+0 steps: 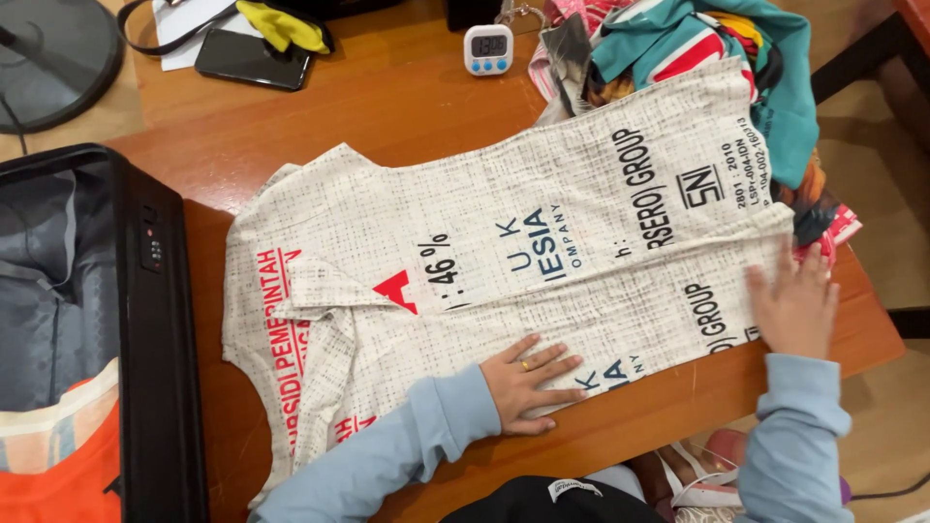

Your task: Folding shirts and packing them into a suitcase.

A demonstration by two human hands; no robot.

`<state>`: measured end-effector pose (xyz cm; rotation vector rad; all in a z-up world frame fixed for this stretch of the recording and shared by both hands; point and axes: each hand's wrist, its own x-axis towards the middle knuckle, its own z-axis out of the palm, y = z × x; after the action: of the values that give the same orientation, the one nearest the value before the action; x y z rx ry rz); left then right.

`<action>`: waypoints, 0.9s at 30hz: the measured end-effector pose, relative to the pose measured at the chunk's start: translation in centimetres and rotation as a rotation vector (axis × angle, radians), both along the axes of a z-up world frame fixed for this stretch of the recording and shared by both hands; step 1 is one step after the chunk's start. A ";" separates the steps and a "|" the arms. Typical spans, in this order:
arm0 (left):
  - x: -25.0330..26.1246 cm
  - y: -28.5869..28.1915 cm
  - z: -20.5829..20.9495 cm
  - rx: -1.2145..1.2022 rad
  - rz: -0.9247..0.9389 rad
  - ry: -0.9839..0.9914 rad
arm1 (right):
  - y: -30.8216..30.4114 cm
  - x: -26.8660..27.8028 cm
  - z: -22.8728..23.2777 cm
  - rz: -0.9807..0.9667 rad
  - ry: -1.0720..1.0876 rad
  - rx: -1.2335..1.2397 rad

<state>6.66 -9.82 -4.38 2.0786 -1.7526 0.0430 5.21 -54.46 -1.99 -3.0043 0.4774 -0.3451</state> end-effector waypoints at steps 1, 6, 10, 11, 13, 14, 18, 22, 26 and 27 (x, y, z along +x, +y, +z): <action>-0.1 -0.1 -0.4 0.040 0.015 -0.033 | -0.3 -0.5 -0.4 -0.043 -0.055 0.019; -0.6 -0.5 -1.5 0.069 0.088 -0.002 | 3.6 -1.7 -1.0 0.216 -0.278 0.002; -0.7 -0.3 -0.3 -0.066 0.097 -0.062 | 7.4 -0.2 0.5 0.538 0.021 0.165; -0.8 -0.2 0.0 -0.083 0.100 -0.066 | 7.4 0.5 0.6 0.575 0.046 0.127; -0.6 -0.2 1.6 -0.039 0.069 -0.056 | 6.0 1.0 0.2 0.449 0.007 0.072; -0.5 -0.1 2.4 0.005 0.039 -0.048 | 5.3 1.3 0.0 0.326 -0.033 0.017; 0.4 -0.1 -1.5 -0.077 0.172 -0.049 | 4.5 1.6 0.6 0.233 -0.057 -0.048; 4.4 2.2 0.2 -0.087 0.476 -0.100 | 2.2 2.7 1.7 0.264 -0.145 -0.009; 5.9 3.1 1.5 -0.193 0.524 -0.128 | -1.0 4.0 1.9 0.256 -0.219 0.072; 6.4 3.5 1.2 -0.189 0.526 -0.133 | -1.5 4.1 1.9 0.258 -0.223 0.076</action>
<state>13.10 -6.34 -3.14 2.3709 -1.1658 0.4885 9.27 -55.93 -0.13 -2.8583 0.0807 -0.6138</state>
